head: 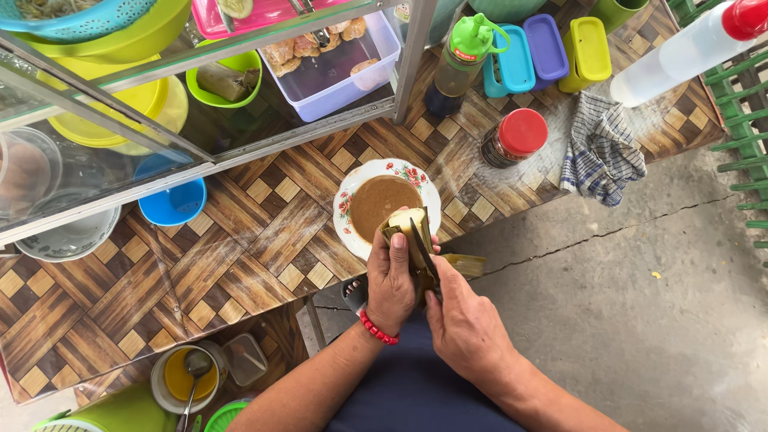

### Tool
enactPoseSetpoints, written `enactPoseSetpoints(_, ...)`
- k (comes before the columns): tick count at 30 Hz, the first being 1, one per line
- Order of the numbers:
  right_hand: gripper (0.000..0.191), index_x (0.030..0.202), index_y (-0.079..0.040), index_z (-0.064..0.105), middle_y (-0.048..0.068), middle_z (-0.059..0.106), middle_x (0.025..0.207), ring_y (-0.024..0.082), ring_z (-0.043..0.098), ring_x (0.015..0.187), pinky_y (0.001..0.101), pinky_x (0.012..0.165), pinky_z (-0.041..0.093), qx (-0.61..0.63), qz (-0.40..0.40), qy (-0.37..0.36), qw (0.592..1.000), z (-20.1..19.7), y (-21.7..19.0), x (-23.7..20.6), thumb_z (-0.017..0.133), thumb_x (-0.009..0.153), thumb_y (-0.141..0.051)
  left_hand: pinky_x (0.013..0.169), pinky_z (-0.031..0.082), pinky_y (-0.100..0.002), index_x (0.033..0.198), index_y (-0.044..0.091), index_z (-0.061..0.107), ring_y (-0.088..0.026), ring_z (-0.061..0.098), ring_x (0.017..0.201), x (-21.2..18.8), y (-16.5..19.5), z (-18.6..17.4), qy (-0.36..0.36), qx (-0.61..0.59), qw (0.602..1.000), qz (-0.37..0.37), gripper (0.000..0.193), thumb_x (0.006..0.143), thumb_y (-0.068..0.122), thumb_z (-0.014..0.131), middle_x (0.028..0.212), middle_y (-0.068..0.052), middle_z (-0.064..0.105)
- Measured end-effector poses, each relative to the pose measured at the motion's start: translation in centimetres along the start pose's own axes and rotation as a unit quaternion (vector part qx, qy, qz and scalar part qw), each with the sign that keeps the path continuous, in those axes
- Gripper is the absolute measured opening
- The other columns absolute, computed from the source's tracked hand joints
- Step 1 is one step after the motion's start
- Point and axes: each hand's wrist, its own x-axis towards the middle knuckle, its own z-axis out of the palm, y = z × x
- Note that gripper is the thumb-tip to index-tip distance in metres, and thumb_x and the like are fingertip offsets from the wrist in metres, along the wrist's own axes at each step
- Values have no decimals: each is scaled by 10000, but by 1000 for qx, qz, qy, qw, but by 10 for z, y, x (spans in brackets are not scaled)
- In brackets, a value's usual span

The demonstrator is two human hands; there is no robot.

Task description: The person mixes a brown paste with water in a plate by hand, adding liquid from a squeeze bottle and stirring until it becomes a sauce. They then take a banana-leaf-wrapped food cake, cut it open with a knife, and drop the cut pieces into the sauce on the plate.

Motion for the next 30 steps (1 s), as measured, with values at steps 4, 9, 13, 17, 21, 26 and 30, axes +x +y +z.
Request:
enactPoseSetpoints(4,776,1555,-11,191,289,671,1204,483,685,676,563,604,552,-35,58,-51,996,12,11,-1,608,904,-79,993,534,-307,1427,28,504,-142,633,1134,-6,-1,3,40,62,997,20,427,1135,336,459,1247,-98,651)
enactPoseSetpoints(9,878,1587,9,30,283,680,1097,485,677,669,578,583,541,-59,60,-69,994,21,21,-2,596,929,-121,976,526,-260,1370,24,542,-97,627,1115,-10,3,6,41,50,998,-22,395,1050,249,595,1239,-57,654)
enactPoseSetpoints(13,862,1586,-34,48,267,702,1055,503,671,699,600,589,527,-76,97,-91,988,25,24,1,589,923,-135,885,569,-268,1263,-1,586,-103,664,1002,-8,2,10,65,82,994,-42,402,922,92,778,1144,-52,687)
enactPoseSetpoints(17,898,1602,-72,22,259,714,926,499,676,707,602,611,527,-96,156,-125,975,26,21,8,592,914,-162,843,572,-257,1200,4,617,-92,669,946,-5,2,11,81,81,993,-36,362,893,63,798,1082,-29,702)
enactPoseSetpoints(21,930,1590,-38,-19,270,705,901,501,675,681,601,587,526,-106,135,-129,977,27,19,12,590,896,-147,852,573,-254,1175,-1,635,-82,665,955,-5,2,5,67,111,991,-32,335,900,81,808,1071,-26,709)
enactPoseSetpoints(26,898,1591,-27,-48,280,710,915,505,674,719,594,623,529,-97,133,-155,974,35,20,17,554,936,-149,860,566,-248,1190,1,635,-73,654,967,-2,4,-10,45,116,992,-23,368,895,105,828,1091,-22,708)
enactPoseSetpoints(30,919,1581,7,-72,324,696,876,500,679,748,581,677,534,6,46,-149,988,43,23,22,573,938,-115,822,576,-252,1191,8,641,-78,670,936,-2,9,-29,61,85,992,-69,368,887,115,819,1074,-25,720)
